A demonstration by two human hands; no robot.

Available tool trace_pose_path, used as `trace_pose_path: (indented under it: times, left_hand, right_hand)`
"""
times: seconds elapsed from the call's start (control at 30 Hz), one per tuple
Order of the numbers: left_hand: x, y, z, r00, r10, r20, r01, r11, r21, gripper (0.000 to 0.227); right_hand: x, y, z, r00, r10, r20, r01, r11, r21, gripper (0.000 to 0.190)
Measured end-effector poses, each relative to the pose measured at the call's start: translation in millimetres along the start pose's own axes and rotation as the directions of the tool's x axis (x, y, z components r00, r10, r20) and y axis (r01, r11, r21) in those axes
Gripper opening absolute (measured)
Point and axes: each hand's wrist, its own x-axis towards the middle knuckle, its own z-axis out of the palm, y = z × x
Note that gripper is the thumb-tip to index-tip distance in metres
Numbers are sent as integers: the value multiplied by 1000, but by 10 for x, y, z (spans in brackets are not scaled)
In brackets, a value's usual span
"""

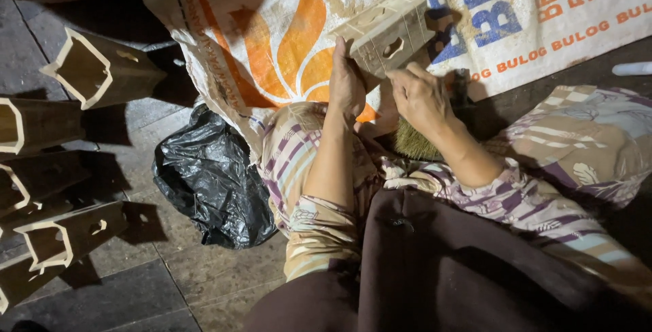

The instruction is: The person is using a hand brush to clean dust and debris from small wooden boxes in a workshop.

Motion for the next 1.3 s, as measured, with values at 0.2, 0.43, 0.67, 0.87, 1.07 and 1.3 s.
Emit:
trace_pose_path:
  times: [0.2,0.43,0.67,0.87,1.07,1.3]
  left_hand:
    - [275,-234,-280,1000,11,-22,-13,996,-93,83]
    - [221,-157,-242,998,55,17,-53,995,-85,67]
    - [-272,286,335,998,27,-56,-33,993,-109,100]
    - [-316,396,383,999,38,-27,-40,994,-102,97]
    - [46,79,-22,999,10,34,-11,1000,21,120]
    - [54,62,-46,1000,22,12,-22,1000,-7,108]
  right_hand:
    - [-544,461,246,885,227,407,-145,964,-222,18]
    - [185,53,-169,988,152,39,-152,988,-1,13]
    - [724,-478,-121,994,19,-110,6,974,227,16]
    - [775,-515,-61,995,-13,-96,30,984,177,20]
    - [886,-522,40,983,-101,-152,111,992,54,17]
    - [849,-445,188,978,-127,-166,144,985,90,15]
